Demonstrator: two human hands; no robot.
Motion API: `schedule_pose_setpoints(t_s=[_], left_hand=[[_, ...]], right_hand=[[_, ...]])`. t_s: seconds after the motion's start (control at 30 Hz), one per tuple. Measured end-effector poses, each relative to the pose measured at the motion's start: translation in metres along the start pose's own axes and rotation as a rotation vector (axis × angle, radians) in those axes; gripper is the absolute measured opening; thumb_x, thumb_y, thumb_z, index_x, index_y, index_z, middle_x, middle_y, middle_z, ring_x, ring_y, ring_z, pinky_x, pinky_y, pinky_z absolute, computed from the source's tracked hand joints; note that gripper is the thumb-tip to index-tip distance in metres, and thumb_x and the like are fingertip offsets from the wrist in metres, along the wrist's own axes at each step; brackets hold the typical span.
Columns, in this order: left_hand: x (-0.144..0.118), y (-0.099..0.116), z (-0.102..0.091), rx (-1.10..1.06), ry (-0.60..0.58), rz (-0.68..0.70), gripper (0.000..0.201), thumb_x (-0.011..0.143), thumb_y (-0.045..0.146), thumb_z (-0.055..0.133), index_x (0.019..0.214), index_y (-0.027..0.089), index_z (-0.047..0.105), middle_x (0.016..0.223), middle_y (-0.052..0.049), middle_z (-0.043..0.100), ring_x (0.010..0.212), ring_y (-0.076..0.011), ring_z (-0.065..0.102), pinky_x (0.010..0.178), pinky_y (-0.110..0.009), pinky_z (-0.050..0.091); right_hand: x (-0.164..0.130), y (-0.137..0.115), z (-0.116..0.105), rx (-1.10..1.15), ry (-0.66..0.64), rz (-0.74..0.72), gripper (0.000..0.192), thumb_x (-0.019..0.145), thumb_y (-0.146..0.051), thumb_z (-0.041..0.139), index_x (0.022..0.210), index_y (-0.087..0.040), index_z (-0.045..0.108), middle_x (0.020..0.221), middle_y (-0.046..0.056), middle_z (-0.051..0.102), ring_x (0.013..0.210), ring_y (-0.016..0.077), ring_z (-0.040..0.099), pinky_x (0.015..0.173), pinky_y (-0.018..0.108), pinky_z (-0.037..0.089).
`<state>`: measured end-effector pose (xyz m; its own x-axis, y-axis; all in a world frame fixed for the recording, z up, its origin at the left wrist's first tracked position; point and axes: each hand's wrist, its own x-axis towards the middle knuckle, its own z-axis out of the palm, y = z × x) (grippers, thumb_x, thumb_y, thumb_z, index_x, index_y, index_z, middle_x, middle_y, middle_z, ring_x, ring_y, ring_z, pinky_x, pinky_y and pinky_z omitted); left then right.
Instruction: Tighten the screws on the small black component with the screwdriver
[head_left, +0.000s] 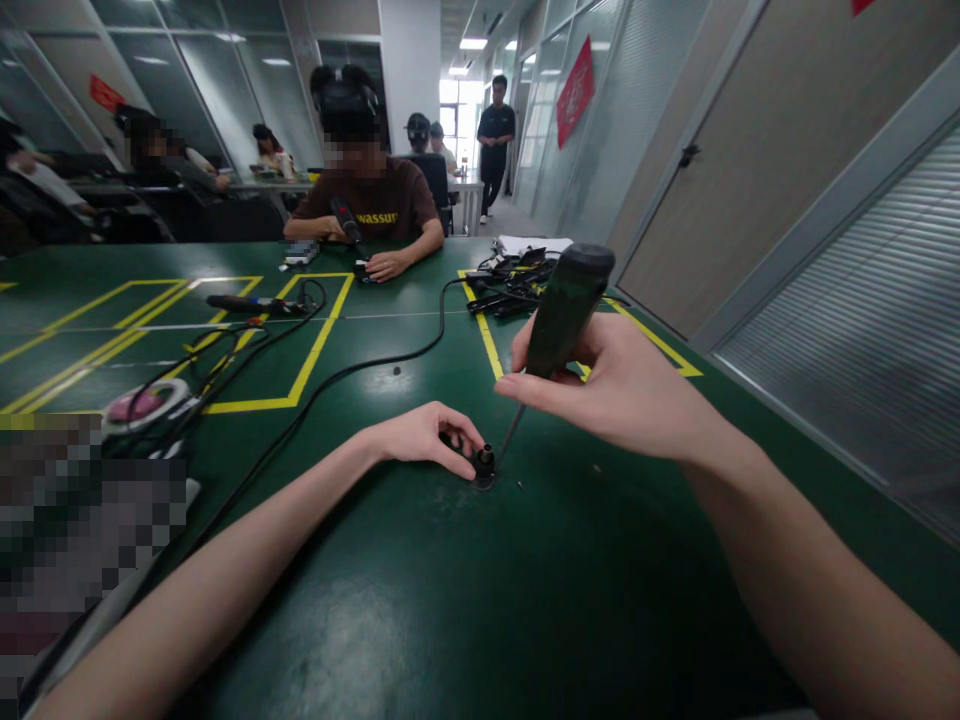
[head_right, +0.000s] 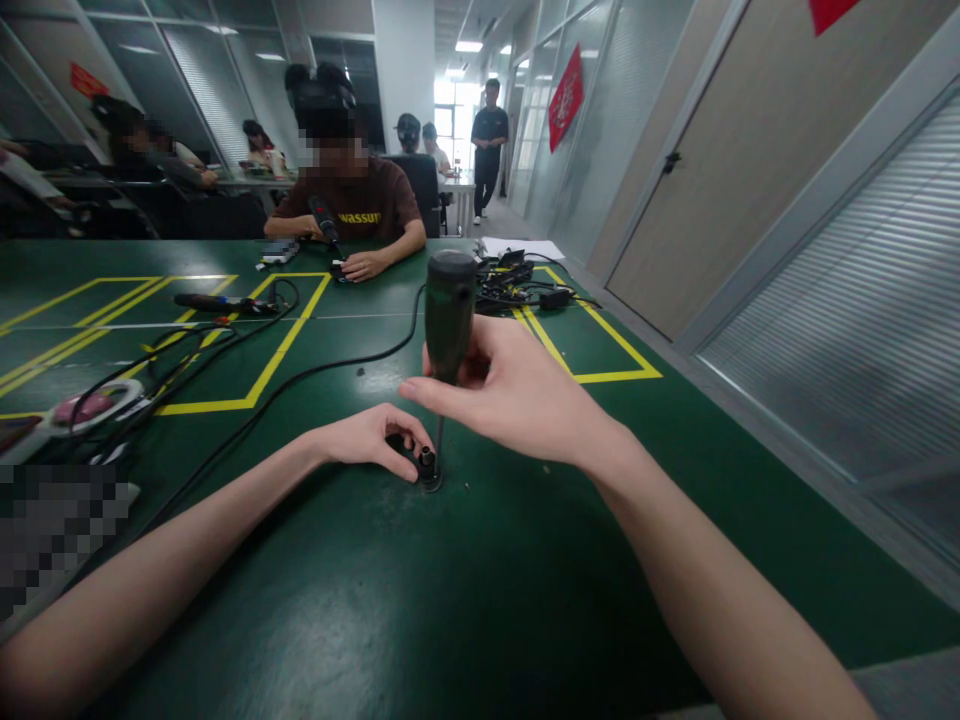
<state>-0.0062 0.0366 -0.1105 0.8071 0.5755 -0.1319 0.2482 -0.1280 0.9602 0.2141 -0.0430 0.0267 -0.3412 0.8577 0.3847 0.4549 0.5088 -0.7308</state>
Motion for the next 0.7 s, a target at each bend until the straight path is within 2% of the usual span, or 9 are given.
schedule_pose_setpoints(t_s=[0.23, 0.5, 0.7], left_hand=[[-0.0001, -0.0008, -0.0004, -0.023, -0.022, -0.018, 0.040, 0.062, 0.039, 0.096, 0.093, 0.016, 0.083, 0.084, -0.003, 0.078, 0.076, -0.0127, 0.062, 0.076, -0.025, 0.047], [0.0004, -0.0028, -0.0024, -0.046, -0.039, -0.004, 0.039, 0.064, 0.041, 0.096, 0.094, 0.017, 0.085, 0.087, -0.004, 0.080, 0.074, -0.0127, 0.065, 0.075, -0.025, 0.050], [-0.0004, -0.0027, -0.0047, -0.044, -0.056, 0.002, 0.037, 0.068, 0.039, 0.094, 0.097, 0.018, 0.085, 0.088, -0.004, 0.080, 0.076, -0.0130, 0.065, 0.077, -0.025, 0.050]], right_hand=[[-0.0014, -0.0002, 0.0002, 0.035, -0.001, 0.000, 0.013, 0.078, -0.026, 0.074, 0.084, -0.018, 0.066, 0.072, -0.001, 0.061, 0.060, 0.0117, 0.053, 0.053, 0.024, 0.041], [-0.0015, -0.0047, -0.0012, 0.026, -0.033, 0.010, 0.011, 0.074, -0.021, 0.069, 0.083, -0.019, 0.062, 0.071, -0.002, 0.058, 0.058, 0.0110, 0.049, 0.050, 0.024, 0.039], [-0.0012, -0.0028, -0.0018, 0.003, -0.036, -0.035, 0.012, 0.073, -0.020, 0.067, 0.083, -0.018, 0.063, 0.074, -0.001, 0.059, 0.060, 0.0112, 0.048, 0.053, 0.025, 0.040]])
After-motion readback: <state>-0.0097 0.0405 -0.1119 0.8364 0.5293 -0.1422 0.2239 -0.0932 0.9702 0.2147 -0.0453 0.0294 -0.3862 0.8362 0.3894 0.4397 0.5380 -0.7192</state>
